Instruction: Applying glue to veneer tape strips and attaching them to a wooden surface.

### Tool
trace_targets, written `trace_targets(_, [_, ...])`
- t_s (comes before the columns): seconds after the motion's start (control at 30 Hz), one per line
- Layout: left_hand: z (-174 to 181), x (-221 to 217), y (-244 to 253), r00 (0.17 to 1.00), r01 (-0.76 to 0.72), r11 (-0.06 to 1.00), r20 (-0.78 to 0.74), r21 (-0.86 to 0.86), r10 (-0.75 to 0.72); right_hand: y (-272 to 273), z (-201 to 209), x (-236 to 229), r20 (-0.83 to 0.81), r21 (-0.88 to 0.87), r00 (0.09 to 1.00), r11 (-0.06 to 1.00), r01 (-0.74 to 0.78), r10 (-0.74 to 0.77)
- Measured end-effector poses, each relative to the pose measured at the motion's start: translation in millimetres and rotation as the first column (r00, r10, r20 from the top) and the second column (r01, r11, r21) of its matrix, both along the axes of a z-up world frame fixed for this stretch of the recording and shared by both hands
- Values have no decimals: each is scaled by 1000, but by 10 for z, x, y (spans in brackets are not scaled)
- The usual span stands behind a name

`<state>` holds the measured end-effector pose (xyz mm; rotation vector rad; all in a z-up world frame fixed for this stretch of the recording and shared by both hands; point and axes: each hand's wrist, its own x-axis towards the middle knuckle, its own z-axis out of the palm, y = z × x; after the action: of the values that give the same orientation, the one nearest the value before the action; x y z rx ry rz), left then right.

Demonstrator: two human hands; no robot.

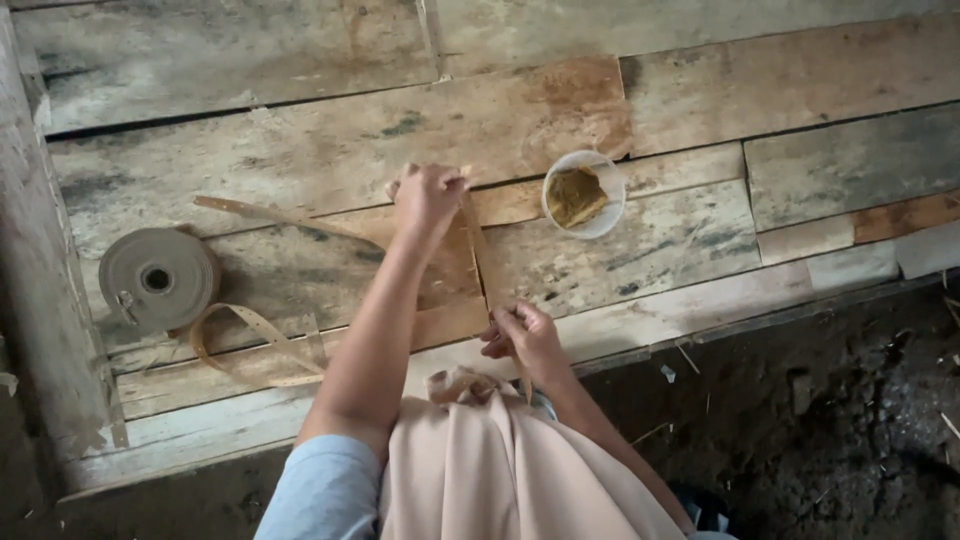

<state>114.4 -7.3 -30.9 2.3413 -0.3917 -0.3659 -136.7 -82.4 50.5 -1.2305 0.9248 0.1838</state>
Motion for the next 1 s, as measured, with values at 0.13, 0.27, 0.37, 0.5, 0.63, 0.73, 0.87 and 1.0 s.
trace_targets(0.13, [218,-192,91,952,-1,991,304,-135,42,-16,-178,-25,-49,16,999,1000,-4,4])
trace_targets(0.27, [-142,-167,92,875,1,994,481,-108,52,-32,-356,-45,-91,51,995,998,-36,40])
trace_targets(0.37, [-149,-158,95,855,-3,992,515,-123,67,-10,-335,-21,-95,56,995,998,-21,26])
trace_targets(0.5, [-228,-121,85,865,-12,993,497,-118,69,6,-420,-22,-78,68,997,998,-12,17])
trace_targets(0.63, [-167,-148,100,873,-12,990,481,-138,77,11,-498,-46,-81,63,996,998,-24,29])
trace_targets(0.73, [-235,-138,98,862,-6,991,502,-136,74,8,-492,-52,-79,62,996,998,-25,30])
trace_targets(0.87, [-218,-151,94,855,-11,990,511,-142,82,-7,-435,-35,-72,43,997,999,-22,25])
trace_targets(1.0, [-99,-178,99,852,-19,988,514,-156,97,-21,-418,-25,-63,34,997,998,-44,47])
